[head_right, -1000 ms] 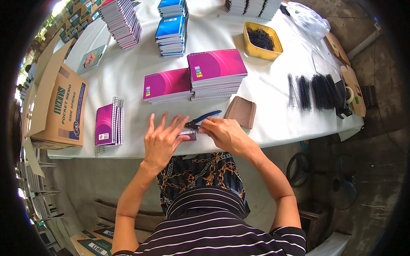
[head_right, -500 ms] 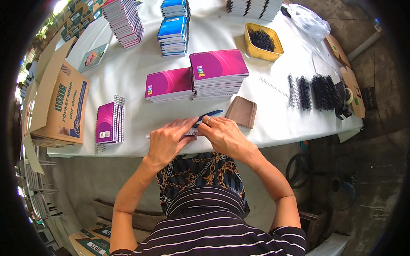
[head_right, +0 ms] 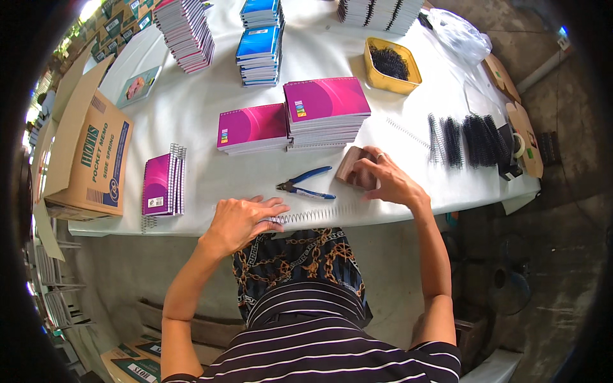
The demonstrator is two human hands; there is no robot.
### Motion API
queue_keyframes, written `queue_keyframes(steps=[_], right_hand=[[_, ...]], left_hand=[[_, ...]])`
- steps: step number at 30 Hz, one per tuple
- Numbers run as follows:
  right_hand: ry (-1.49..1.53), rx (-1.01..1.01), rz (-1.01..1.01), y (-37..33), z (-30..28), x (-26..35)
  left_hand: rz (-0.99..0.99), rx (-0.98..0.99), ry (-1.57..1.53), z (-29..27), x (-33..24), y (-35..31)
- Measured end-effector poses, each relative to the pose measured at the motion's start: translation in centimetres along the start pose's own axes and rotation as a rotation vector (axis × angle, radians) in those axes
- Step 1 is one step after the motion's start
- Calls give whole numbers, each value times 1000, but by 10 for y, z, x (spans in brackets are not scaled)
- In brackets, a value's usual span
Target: The person binds spiral notebooks by hand by inserting a plastic spiral through the punched holes of the notebook pages and cover, then using a pair of pliers to cut and crimp the end of the spiral coil.
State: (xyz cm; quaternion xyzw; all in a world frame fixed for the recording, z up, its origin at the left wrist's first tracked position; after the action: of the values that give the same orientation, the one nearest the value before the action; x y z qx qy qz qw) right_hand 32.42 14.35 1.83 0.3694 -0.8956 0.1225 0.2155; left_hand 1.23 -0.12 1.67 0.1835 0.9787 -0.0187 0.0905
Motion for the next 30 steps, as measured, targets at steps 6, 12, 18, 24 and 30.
queue_keyframes(steps=[6,12,18,24,30], right_hand=[[1056,223,-317,13,-32,36],[867,426,-248,56,13,67],[1093,452,-233,65,21,61],[991,454,-250,73,25,74],[947,456,-204,84,28,80]], left_hand=[[-46,-225,167,6,15,-11],[-89,-264,162,8,21,-13],[-102,-246,132,6,24,-12],[-114,-246,144,6,28,-12],[-138,-256,161,4,33,-15]])
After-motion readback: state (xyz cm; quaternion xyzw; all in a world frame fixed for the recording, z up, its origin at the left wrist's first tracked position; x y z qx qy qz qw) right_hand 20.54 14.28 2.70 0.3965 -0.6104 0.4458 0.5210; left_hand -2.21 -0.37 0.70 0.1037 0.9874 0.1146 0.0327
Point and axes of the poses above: each hand's wrist, its own y-axis towards the middle knuckle, its own z-axis out of the palm, x = y × z, the point moved 1 cm from there along y, towards the middle knuckle, and after that the axes turned 10 degrees about y, right-handed, at the moved point
